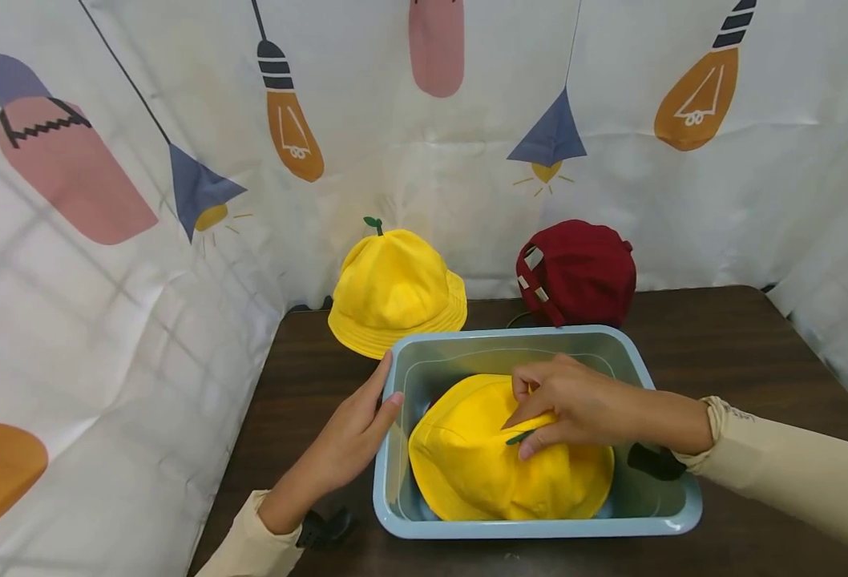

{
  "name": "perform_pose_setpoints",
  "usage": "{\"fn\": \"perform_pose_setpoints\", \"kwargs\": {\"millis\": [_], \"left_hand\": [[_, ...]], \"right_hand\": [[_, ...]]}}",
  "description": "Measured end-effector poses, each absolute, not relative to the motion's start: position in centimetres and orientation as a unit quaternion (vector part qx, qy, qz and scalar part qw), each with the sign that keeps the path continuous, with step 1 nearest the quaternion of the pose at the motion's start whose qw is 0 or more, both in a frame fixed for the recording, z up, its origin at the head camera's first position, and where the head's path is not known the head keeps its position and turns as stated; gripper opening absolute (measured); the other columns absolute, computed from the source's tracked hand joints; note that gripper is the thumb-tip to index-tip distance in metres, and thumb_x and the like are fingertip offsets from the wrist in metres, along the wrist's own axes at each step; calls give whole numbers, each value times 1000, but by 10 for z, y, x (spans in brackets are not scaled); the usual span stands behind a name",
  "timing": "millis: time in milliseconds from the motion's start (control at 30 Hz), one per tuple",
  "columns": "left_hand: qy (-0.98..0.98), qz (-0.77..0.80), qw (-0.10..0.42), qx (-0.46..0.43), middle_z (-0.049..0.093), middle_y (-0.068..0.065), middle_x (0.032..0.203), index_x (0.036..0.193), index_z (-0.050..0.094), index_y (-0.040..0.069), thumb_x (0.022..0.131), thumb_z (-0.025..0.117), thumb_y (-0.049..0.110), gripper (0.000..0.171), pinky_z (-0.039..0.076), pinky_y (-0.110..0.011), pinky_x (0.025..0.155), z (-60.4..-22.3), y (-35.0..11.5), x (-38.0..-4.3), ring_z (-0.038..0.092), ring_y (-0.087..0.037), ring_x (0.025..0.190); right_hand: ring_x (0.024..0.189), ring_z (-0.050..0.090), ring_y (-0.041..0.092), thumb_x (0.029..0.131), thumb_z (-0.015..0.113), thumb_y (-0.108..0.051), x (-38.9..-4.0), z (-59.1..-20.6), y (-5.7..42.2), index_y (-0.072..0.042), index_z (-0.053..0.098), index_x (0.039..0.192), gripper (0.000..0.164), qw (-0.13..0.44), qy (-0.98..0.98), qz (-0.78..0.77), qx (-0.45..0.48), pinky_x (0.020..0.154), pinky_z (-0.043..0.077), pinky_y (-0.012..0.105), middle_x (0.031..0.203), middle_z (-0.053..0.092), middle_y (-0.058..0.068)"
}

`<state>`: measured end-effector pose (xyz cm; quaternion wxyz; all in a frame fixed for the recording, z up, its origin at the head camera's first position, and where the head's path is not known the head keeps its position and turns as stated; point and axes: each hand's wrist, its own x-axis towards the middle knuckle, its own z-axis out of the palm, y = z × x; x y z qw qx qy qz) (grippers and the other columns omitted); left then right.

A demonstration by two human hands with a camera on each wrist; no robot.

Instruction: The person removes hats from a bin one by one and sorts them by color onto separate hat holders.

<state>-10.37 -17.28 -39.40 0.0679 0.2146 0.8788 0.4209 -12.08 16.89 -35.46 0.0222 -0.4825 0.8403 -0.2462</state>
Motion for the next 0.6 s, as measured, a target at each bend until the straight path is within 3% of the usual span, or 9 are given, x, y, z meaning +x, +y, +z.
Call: {"fn": "perform_pose_setpoints", "kwargs": {"millis": [300, 433, 600], "left_hand": [[868, 438, 72, 222, 18, -2, 171, 166, 6, 14, 111, 44, 35, 70, 39, -55, 115, -394, -171, -105, 41, -29, 147], [866, 443, 81, 218, 17, 0, 171, 166, 6, 15, 111, 44, 32, 69, 40, -53, 115, -394, -172, -105, 41, -28, 147], [872, 434, 82, 213, 14, -4, 172, 165, 6, 12, 111, 43, 33, 69, 33, -55, 119, -395, -173, -104, 30, -28, 153]], "right_hand": [[74, 46, -2, 83, 83, -36, -124, -340, 174, -23, 83, 105, 25, -1, 802, -341, -490, 57, 38, 14, 77, 44, -10], [73, 47, -2, 83, 83, -33, -124, -331, 178, -25, 83, 104, 22, -15, 805, -340, -486, 56, 37, 14, 77, 43, -11], [69, 47, -2, 82, 84, -29, -121, -319, 182, -29, 82, 101, 19, -12, 809, -351, -472, 54, 37, 14, 76, 42, -12]]}}
